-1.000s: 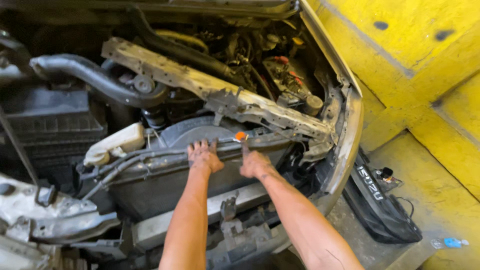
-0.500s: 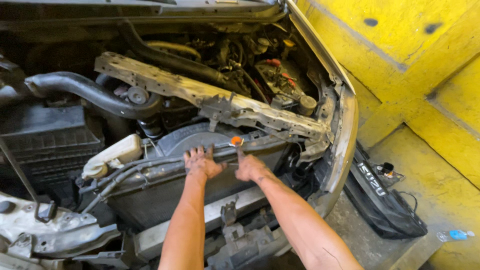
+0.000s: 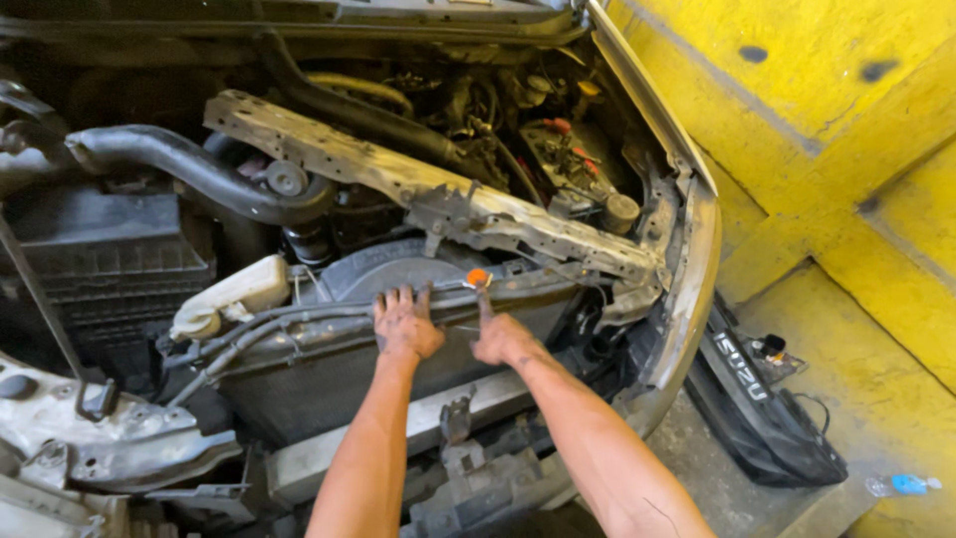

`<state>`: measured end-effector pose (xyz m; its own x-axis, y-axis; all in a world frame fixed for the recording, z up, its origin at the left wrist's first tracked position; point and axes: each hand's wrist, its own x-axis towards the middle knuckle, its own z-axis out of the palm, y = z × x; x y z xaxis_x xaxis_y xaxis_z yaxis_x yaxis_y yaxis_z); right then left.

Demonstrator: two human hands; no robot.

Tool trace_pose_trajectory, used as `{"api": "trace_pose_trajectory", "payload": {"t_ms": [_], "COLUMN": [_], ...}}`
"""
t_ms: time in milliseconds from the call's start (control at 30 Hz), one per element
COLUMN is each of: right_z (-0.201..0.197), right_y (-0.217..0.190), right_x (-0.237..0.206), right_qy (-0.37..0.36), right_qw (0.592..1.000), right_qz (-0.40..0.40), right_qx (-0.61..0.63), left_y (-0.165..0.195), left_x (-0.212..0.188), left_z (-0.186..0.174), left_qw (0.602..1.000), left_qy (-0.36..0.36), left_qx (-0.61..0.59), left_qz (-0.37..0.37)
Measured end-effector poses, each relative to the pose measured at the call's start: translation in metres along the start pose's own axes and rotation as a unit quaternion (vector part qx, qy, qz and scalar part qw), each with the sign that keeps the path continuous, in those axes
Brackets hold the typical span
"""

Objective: The person retrieves a tool from a red tray and uses it to tighten a bolt on the front frame of a vehicle with the hood open. The person repeatedly reaches into the engine bay to adjust the fastener near the radiator support.

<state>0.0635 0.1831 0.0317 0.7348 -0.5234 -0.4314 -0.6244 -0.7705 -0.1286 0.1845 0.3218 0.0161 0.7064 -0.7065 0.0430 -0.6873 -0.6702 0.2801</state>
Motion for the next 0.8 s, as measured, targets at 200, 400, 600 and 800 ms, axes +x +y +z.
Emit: {"api": "trace_pose_trajectory", "payload": {"t_ms": [200,400,600,800], "right_z": [0.002,0.0,0.001,-0.006], "right_y": [0.003,0.004,0.008,0.006], "right_x": [0.001,0.002,0.002,0.008], "right_qy": [0.013,0.019,0.03,0.041], "right_qw": [1.0,1.0,0.999,0.999], "right_qz": [0.003,-0.007,0.001,-0.012], "right_qx": [0.018,0.009,0.022,0.016], "left_y": [0.007,0.005,0.005,0.002], "left_x": [0.0,-0.002,0.0,0.002], "left_z": [-0.016,-0.022,-0.017,-0.017], "left_qw": [0.998,0.998,0.997,0.997], "left_qy": [-0.056,-0.064,-0.069,-0.073], "left_qx": [-0.002,-0.006,-0.003,-0.002], "left_qz": [-0.011,-0.017,-0.019,-0.016]}}
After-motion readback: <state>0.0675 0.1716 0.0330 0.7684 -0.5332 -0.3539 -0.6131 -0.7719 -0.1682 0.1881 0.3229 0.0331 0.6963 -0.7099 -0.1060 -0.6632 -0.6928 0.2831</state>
